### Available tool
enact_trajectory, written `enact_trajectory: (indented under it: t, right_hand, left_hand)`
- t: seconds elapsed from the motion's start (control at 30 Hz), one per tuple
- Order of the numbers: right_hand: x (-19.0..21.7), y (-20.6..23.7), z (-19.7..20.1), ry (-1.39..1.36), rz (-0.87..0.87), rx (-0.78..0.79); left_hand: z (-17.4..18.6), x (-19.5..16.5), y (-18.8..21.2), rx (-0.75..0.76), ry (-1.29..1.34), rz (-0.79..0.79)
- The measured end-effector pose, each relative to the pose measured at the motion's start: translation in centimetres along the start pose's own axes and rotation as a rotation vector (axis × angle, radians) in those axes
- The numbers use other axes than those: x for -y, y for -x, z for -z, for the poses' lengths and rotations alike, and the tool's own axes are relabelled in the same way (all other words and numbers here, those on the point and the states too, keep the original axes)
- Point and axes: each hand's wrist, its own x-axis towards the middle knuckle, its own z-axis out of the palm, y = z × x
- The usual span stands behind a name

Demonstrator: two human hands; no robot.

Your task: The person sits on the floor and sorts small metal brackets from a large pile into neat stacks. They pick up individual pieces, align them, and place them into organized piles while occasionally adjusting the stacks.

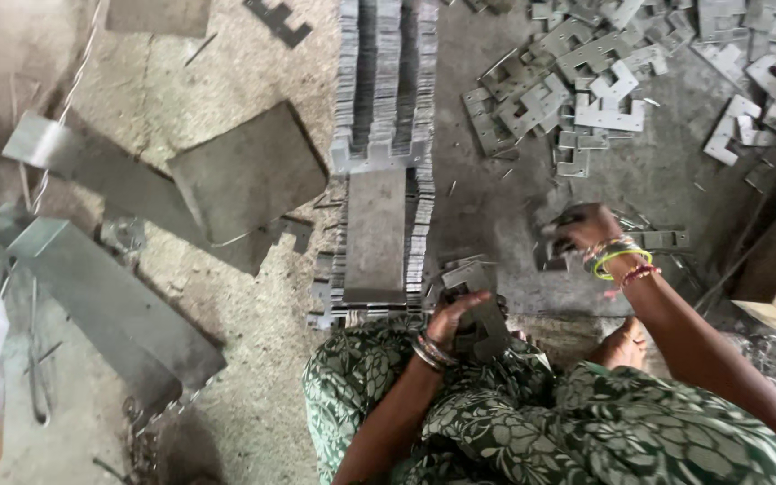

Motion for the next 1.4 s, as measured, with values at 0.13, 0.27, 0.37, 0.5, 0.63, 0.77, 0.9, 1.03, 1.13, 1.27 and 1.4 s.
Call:
enact_trajectory:
  t: [0.13, 0.27, 0.37, 0.5, 0.63, 0.77, 0.9, 1.03, 1.13, 1.27, 1.4]
  right_hand:
    - [3.2, -1.2, -3.5, -1.25, -0.207, 0.618]
    - [6.1, -2.6, -5.1, -0.203, 0.912, -0.237]
    - [7.6, -4.3, -5.1, -0.355, 0.121, 0.213]
    - [7.0, -5.6, -3.9, -0.377, -0.304, 0.074]
    - [7.0, -7.1, -3.8, -0.471, -0.438, 0.148]
    - [6.4, -8.7, -4.0, -0.409, -0.463, 0.005]
    - [3.2, -7.3, -2.5, -0.599, -0.729, -0.251]
    - [-0.4, -3.6, -0.5, -0.704, -0.965, -0.379]
    - [-3.0, 0.1, 0.7, -0.357, -1.06, -0.256]
    - [-5.3, 4.7, 1.3, -0.222, -1.019, -0.443]
    - [-7.0, 7.9, 0.5, -0.221, -0.861, -0.309]
  left_hand:
    - [-0.6, -0.4, 1.1, 0.084, 0.022, 0.097]
    - [-2.4, -2.7, 3.8, -0.248, 0.147, 0.389]
    - [-2.6, -3.3, 4.4, -0.292, 0.137, 0.425]
    - [-2.3, -3.2, 3.6, -0.217, 0.172, 0.332]
    - [-3.8, -5.2, 3.2, -0.289, 0.351, 0.4]
    - [-5.0, -8.0, 3.0, -0.33, 0.427, 0.437]
    - [-4.1, -7.4, 2.5, -0.375, 0.384, 0.48]
    - [-1.8, -3.7, 2.8, -0.286, 0.246, 0.387]
    - [-0.2, -1.0, 2.9, 0.052, -0.075, -0.044]
    - [0.7, 0.9, 1.8, -0.05, 0.045, 0.281]
    - [0.8, 1.0, 1.4, -0.118, -0.03, 0.269]
